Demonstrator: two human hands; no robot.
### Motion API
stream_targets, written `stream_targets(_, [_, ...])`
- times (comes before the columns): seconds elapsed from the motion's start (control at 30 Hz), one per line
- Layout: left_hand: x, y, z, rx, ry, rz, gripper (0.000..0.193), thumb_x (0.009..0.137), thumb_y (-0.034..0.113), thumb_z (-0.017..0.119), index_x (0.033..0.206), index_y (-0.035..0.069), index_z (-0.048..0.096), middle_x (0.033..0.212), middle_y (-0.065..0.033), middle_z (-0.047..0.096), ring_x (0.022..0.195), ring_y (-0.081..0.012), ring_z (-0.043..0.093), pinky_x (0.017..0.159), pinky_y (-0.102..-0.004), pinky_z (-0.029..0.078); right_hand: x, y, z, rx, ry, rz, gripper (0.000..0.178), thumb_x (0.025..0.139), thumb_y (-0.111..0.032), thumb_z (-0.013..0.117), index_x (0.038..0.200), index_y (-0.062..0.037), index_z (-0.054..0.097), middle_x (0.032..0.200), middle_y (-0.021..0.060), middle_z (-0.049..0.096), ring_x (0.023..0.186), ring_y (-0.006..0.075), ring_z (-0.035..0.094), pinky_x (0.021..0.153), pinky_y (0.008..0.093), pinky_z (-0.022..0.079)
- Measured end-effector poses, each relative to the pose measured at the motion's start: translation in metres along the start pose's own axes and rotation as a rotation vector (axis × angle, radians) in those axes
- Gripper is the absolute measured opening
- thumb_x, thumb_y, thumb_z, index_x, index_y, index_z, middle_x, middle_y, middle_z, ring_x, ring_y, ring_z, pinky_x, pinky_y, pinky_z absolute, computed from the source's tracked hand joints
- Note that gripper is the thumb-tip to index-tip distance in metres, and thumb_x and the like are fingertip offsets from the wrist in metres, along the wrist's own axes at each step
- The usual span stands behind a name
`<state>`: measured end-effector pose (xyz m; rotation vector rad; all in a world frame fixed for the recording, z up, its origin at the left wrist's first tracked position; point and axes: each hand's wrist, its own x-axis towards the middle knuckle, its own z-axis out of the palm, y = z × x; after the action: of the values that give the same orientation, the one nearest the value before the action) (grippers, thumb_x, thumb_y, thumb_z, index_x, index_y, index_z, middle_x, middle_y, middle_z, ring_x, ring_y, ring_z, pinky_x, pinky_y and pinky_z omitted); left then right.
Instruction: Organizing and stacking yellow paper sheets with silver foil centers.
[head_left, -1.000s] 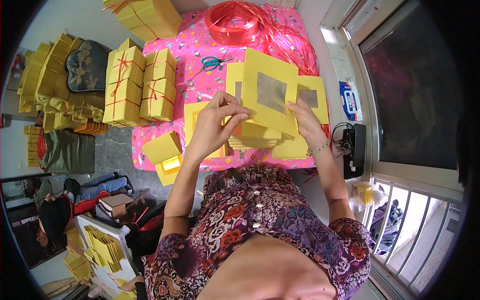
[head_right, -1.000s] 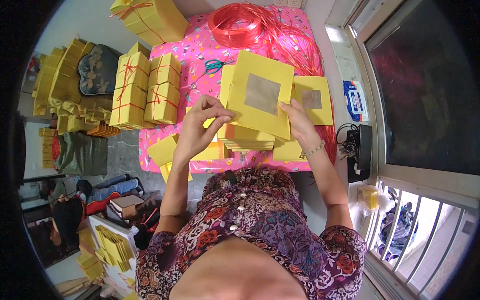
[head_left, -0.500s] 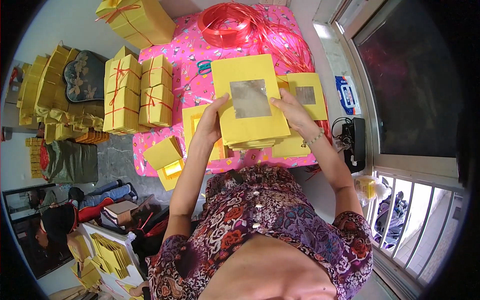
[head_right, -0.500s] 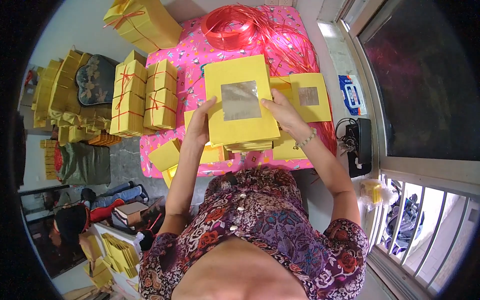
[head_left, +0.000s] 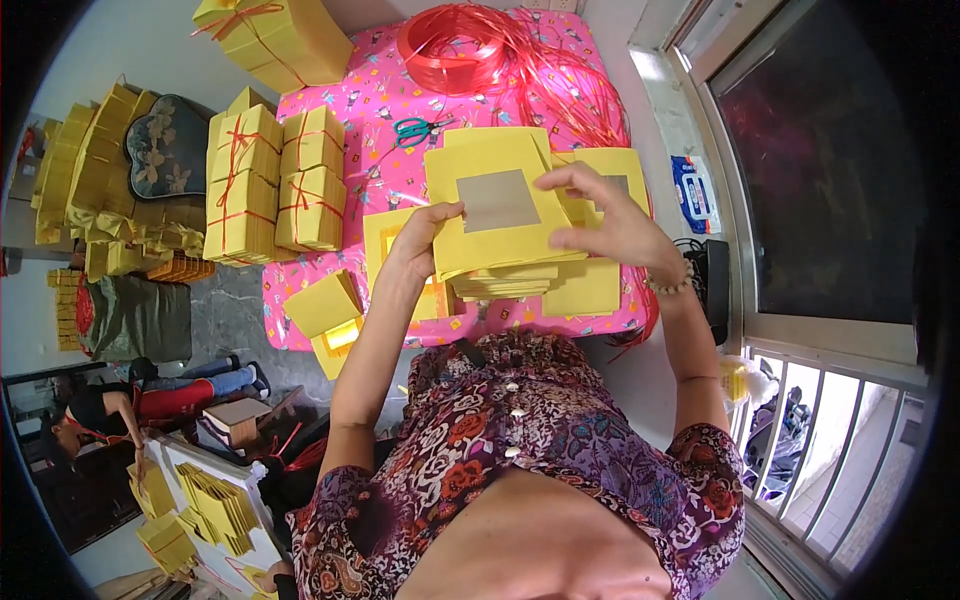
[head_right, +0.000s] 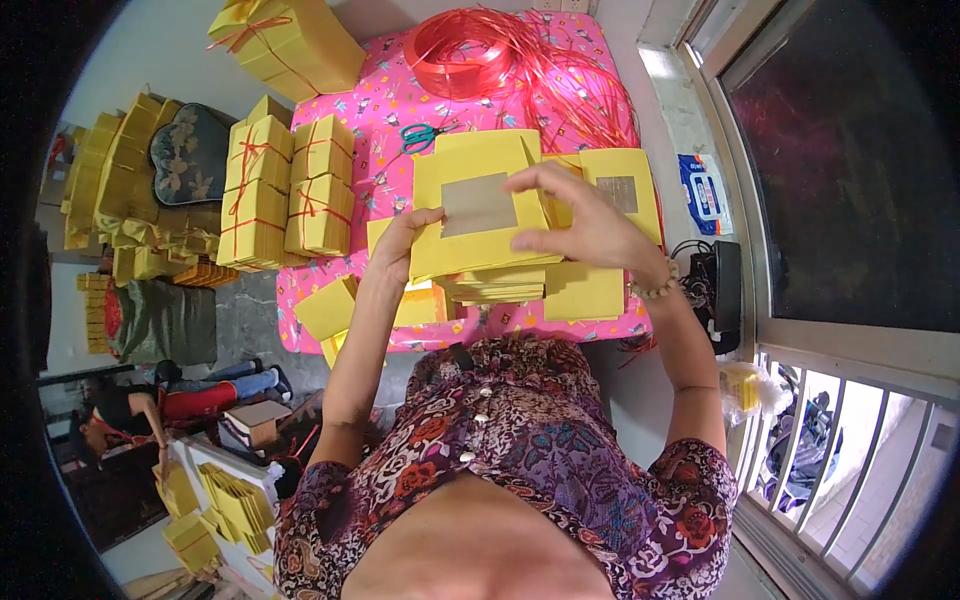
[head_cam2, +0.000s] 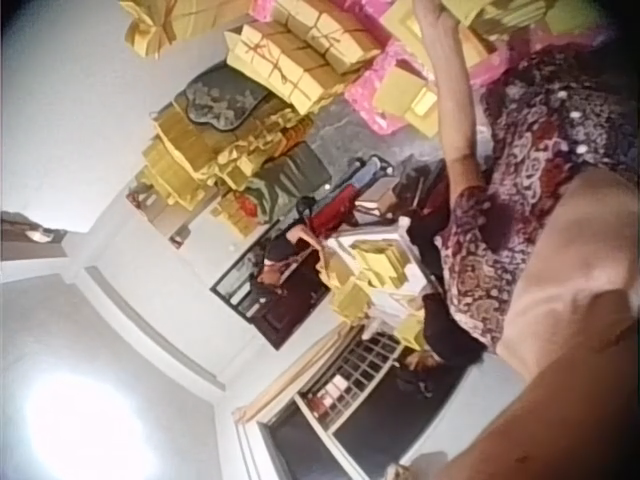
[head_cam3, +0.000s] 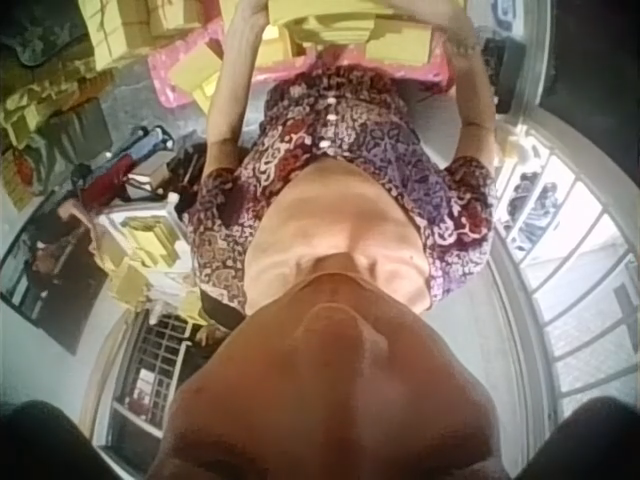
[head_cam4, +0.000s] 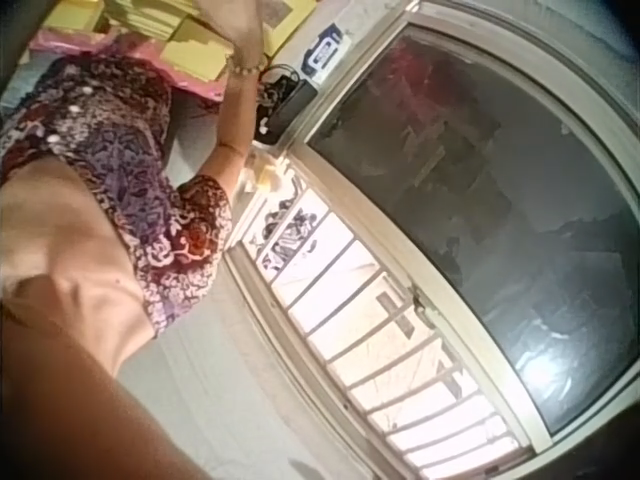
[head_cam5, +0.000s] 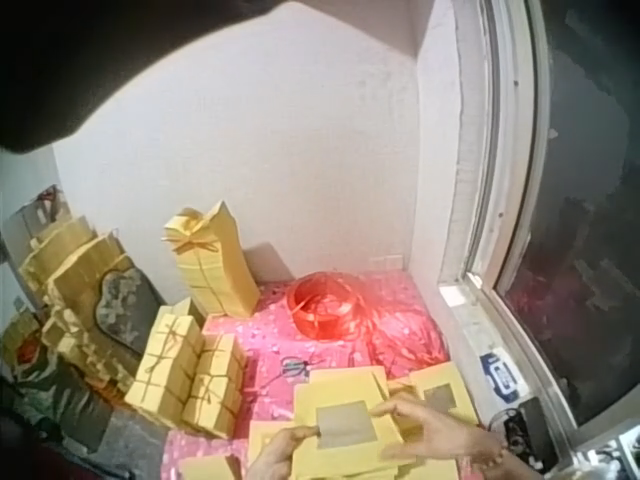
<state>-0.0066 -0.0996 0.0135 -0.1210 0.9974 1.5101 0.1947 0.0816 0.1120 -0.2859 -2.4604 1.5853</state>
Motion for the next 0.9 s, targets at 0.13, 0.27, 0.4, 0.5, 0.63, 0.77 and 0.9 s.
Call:
stream_targets(0.13, [-0.002,0.001,0.005,-0.003,0.013,0.006,0.029,0.092,0.013,0.052,0.114,-0.006,0.053,0.107,-0.016,0.063,0.094,-0.026,0.065,0.083,-0.0401,0.057,-0.004,-0.014,0.005,-0.275,-0.185,-0.097,0.051,0.074,-0.023,0.078,0.115,-0.0051,0.055,0.114,0.0075,0.054,0.113,0.0216,0.051,0.098,0.035,0.038])
stream_targets(0.27, [-0.006,0.001,0.01,-0.046,0.012,0.006,0.026,0.089,0.008,0.055,0.11,-0.007,0.055,0.101,-0.0162,0.065,0.085,-0.0239,0.068,0.075,-0.0357,0.059,-0.002,-0.009,0.009,-0.304,-0.222,-0.075,0.05,0.072,-0.024,0.079,0.112,-0.0044,0.057,0.111,0.009,0.056,0.109,0.0239,0.054,0.095,0.0345,0.041])
stream_targets(0.4, [-0.006,0.0,0.009,-0.025,0.029,0.006,0.027,0.09,0.01,0.054,0.111,-0.007,0.056,0.101,-0.0159,0.065,0.085,-0.0233,0.068,0.076,-0.0349,0.059,-0.002,-0.003,0.011,-0.247,-0.223,-0.093,0.05,0.074,-0.037,0.076,0.111,-0.0077,0.058,0.106,0.0095,0.057,0.105,0.0269,0.056,0.092,0.0378,0.042])
stream_targets(0.5, [-0.006,-0.001,0.01,-0.004,0.05,0.006,0.027,0.09,0.011,0.054,0.111,-0.007,0.055,0.102,-0.016,0.065,0.085,-0.0231,0.067,0.078,-0.0348,0.058,-0.003,-0.001,0.012,-0.201,-0.207,-0.07,0.046,0.077,-0.034,0.075,0.109,-0.0061,0.059,0.105,0.0108,0.06,0.104,0.027,0.058,0.091,0.0375,0.044])
stream_targets(0.63, [-0.008,-0.002,0.01,-0.014,0.04,-0.008,0.027,0.09,0.011,0.054,0.111,-0.006,0.055,0.103,-0.0154,0.065,0.087,-0.023,0.067,0.08,-0.0353,0.057,-0.001,0.001,0.012,-0.199,-0.2,-0.072,0.042,0.078,-0.03,0.074,0.108,-0.0039,0.06,0.106,0.0114,0.061,0.104,0.026,0.059,0.09,0.0366,0.045])
stream_targets(0.77, [-0.009,-0.004,0.011,-0.004,0.057,-0.007,0.027,0.09,0.011,0.055,0.111,-0.005,0.056,0.103,-0.0149,0.064,0.088,-0.0232,0.067,0.081,-0.0358,0.057,0.0,0.002,0.012,-0.173,-0.197,-0.049,0.04,0.078,-0.027,0.075,0.107,-0.0028,0.06,0.105,0.0115,0.061,0.102,0.0249,0.06,0.09,0.0356,0.046])
stream_targets(0.9, [-0.007,-0.004,0.006,0.001,0.045,-0.018,0.027,0.091,0.012,0.054,0.112,-0.004,0.056,0.104,-0.0148,0.064,0.089,-0.0235,0.066,0.081,-0.0365,0.057,0.002,0.002,0.012,-0.142,-0.213,-0.045,0.04,0.078,-0.026,0.076,0.106,-0.002,0.06,0.104,0.0116,0.062,0.102,0.024,0.06,0.09,0.0352,0.046])
